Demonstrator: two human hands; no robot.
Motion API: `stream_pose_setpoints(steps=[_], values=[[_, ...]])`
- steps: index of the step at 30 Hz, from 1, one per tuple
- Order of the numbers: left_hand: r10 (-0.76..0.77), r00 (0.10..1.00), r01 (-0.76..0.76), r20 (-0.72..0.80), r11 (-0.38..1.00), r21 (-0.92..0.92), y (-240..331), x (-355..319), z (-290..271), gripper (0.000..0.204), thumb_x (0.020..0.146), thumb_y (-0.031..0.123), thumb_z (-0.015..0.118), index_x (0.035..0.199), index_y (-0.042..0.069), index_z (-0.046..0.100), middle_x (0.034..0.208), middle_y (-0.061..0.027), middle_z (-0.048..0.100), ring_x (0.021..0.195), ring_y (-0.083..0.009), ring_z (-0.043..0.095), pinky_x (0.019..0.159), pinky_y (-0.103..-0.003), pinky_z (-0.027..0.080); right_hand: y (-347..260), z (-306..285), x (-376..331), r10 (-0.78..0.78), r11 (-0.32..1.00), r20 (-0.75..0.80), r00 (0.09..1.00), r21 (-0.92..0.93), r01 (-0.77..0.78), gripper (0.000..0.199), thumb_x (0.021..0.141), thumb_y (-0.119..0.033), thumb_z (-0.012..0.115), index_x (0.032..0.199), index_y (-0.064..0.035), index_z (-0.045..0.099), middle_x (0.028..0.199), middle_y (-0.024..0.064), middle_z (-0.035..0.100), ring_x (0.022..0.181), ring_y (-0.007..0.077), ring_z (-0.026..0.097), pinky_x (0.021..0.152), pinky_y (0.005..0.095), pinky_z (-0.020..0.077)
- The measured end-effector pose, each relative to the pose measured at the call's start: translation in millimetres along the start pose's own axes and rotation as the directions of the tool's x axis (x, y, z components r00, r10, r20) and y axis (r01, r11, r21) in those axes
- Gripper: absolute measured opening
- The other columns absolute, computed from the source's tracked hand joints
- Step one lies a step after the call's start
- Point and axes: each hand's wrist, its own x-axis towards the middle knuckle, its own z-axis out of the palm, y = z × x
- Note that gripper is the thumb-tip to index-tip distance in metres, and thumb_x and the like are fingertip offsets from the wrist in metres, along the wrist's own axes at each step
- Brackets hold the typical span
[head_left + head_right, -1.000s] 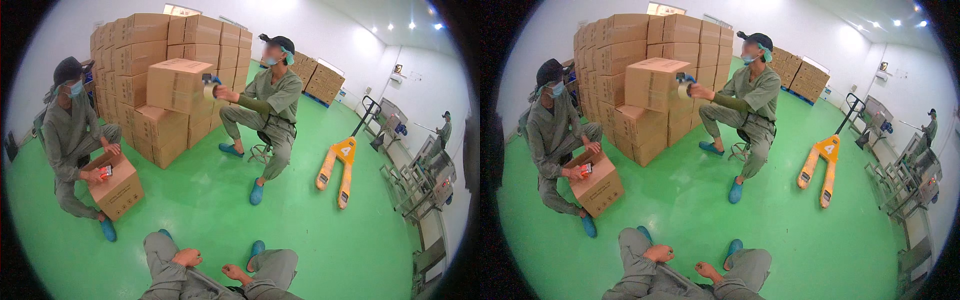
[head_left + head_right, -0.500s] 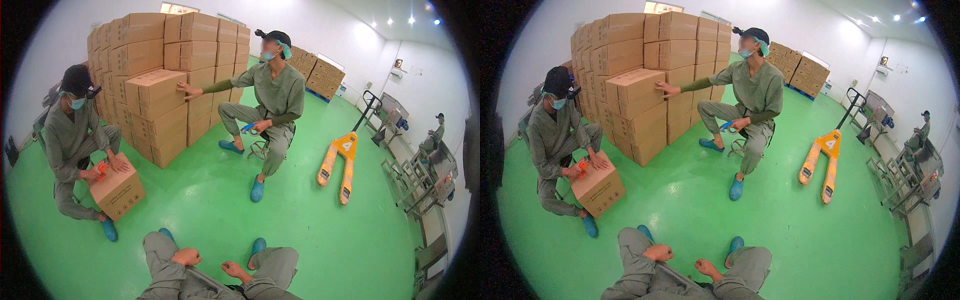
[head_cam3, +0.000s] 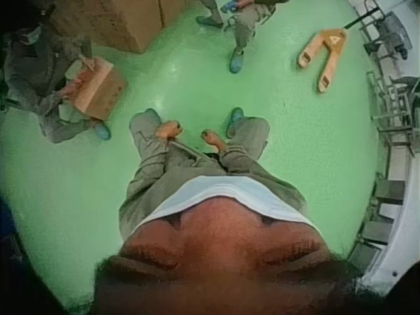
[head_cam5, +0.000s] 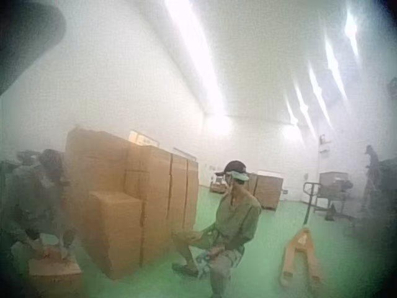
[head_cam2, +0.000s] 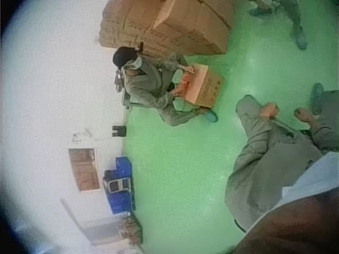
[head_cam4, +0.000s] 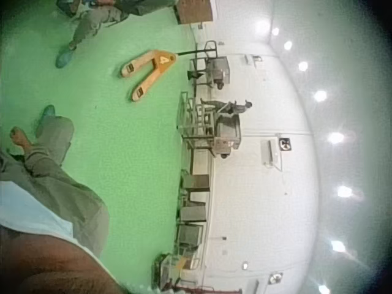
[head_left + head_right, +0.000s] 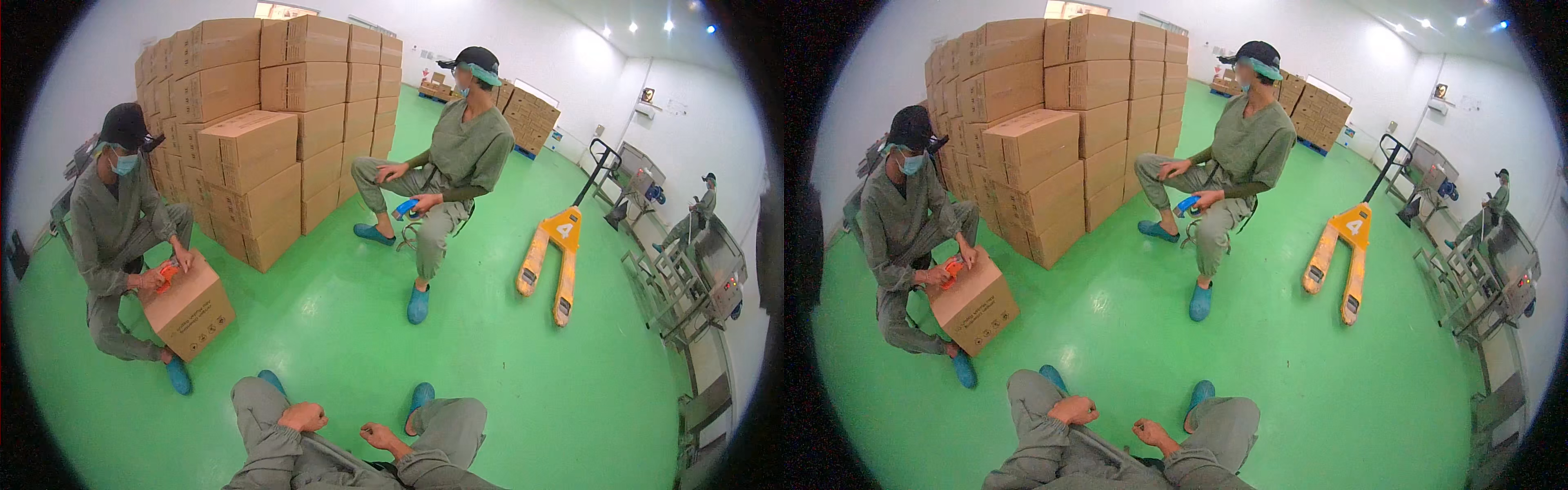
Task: The person repeatedly picks up flattened cardboard sheets from a stack and folds them into boxes by hand.
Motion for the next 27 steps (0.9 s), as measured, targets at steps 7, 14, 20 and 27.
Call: stream_pose_setpoints(steps=[7,14,20,27], values=[[-0.02,1.0,0.021,0.011,0.999,-0.026,-2.7,0.1,-3.3,0.041,0.092,0.041,0.057,0.116,0.01,0.072,0.109,-0.0158,0.072,0.099,-0.0365,0.067,0.089,-0.051,0.053,-9.7,-3.0,-4.4,-0.027,0.998,0.008,1.0,0.061,0.026,0.051,0.095,-0.043,0.056,0.126,-0.003,0.061,0.117,0.0198,0.069,0.106,0.0371,0.066,0.09,0.0462,0.0518],[-0.016,0.999,0.014,-0.027,0.998,-0.067,-7.6,7.7,-2.5,0.043,0.092,0.041,0.058,0.12,0.011,0.07,0.114,-0.0164,0.07,0.104,-0.037,0.066,0.093,-0.051,0.052,-7.6,-1.9,1.3,0.003,0.999,0.032,0.999,0.048,-0.004,0.054,0.096,-0.044,0.056,0.129,-0.0013,0.059,0.119,0.0205,0.068,0.108,0.0366,0.065,0.092,0.0459,0.051],[-0.072,0.997,0.074,0.021,0.993,-0.094,-8.5,8.1,-0.1,0.045,0.091,0.041,0.059,0.121,0.009,0.069,0.118,-0.0177,0.068,0.108,-0.037,0.064,0.095,-0.05,0.051,-4.4,0.8,0.6,-0.017,0.999,0.034,0.999,0.051,0.015,0.052,0.096,-0.042,0.056,0.128,-0.0022,0.06,0.12,0.0205,0.068,0.108,0.0369,0.065,0.092,0.0461,0.0511],[-0.045,0.999,0.045,-0.01,0.996,-0.072,0.8,0.0,-2.9,0.044,0.093,0.043,0.057,0.121,0.011,0.068,0.117,-0.0189,0.068,0.109,-0.0384,0.063,0.096,-0.051,0.05,-7.4,-3.3,-4.8,0.048,0.998,0.07,0.996,0.04,-0.05,0.053,0.096,-0.043,0.057,0.131,-0.0035,0.058,0.121,0.021,0.067,0.109,0.0367,0.065,0.092,0.0471,0.0515]])
